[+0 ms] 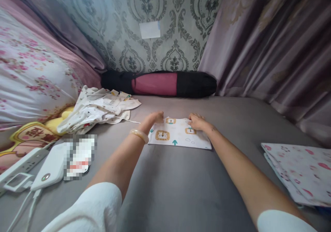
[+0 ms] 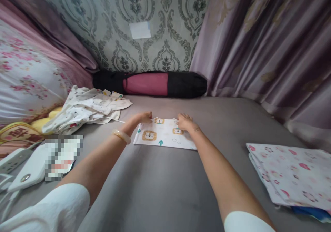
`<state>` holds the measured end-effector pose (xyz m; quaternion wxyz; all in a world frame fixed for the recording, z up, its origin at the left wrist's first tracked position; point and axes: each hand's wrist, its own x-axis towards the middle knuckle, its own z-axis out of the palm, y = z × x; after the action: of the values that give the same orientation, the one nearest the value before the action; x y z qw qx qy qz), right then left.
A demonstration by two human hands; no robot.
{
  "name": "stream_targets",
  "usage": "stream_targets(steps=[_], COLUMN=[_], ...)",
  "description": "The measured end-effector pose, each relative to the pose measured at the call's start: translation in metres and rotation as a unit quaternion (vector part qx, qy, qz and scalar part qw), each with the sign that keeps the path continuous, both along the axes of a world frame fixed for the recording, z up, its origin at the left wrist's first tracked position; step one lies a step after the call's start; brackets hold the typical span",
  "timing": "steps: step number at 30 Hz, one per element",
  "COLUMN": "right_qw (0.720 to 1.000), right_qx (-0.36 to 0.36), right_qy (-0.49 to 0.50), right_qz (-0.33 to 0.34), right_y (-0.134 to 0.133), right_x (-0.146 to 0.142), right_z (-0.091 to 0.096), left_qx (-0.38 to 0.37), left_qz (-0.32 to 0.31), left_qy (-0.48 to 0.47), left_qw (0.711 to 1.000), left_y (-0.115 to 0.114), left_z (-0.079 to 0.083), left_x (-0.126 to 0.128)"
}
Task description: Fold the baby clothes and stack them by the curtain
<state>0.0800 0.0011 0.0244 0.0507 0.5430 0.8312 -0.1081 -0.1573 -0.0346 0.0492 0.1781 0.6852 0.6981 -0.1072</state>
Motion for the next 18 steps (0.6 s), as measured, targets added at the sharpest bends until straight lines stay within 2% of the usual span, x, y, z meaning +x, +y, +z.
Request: stream_targets(steps=[5,10,14,18], right_qw=[0.997,0.99,0.986,0.985], right_qx=[0.059,0.097,0.121,0.133], right_qy=[0.032,0.041,0.019,0.012], right_qz=[0.031,0.095,0.116,0.112], right_y=[-0.013,-0.016,-0.018,-0.022], right_x=[0.008,0.018,0.024,0.029], right_z=[-0.008,-0.007,0.0,0.01], left_qx=[0.059,0.144,0.176,0.18], left_qz=[0.003,0.001,-0.004,-0.017], left_qy=[0.024,0.034,0.031,0.025], left_qw=[0.998,0.989,0.984,0.983], left_y=[-0.015,-0.034,-0.042,-0.047], left_z=[-0.005,-0.007,-0.003,0.009], left_x=[0.009,0.014,0.01,0.004])
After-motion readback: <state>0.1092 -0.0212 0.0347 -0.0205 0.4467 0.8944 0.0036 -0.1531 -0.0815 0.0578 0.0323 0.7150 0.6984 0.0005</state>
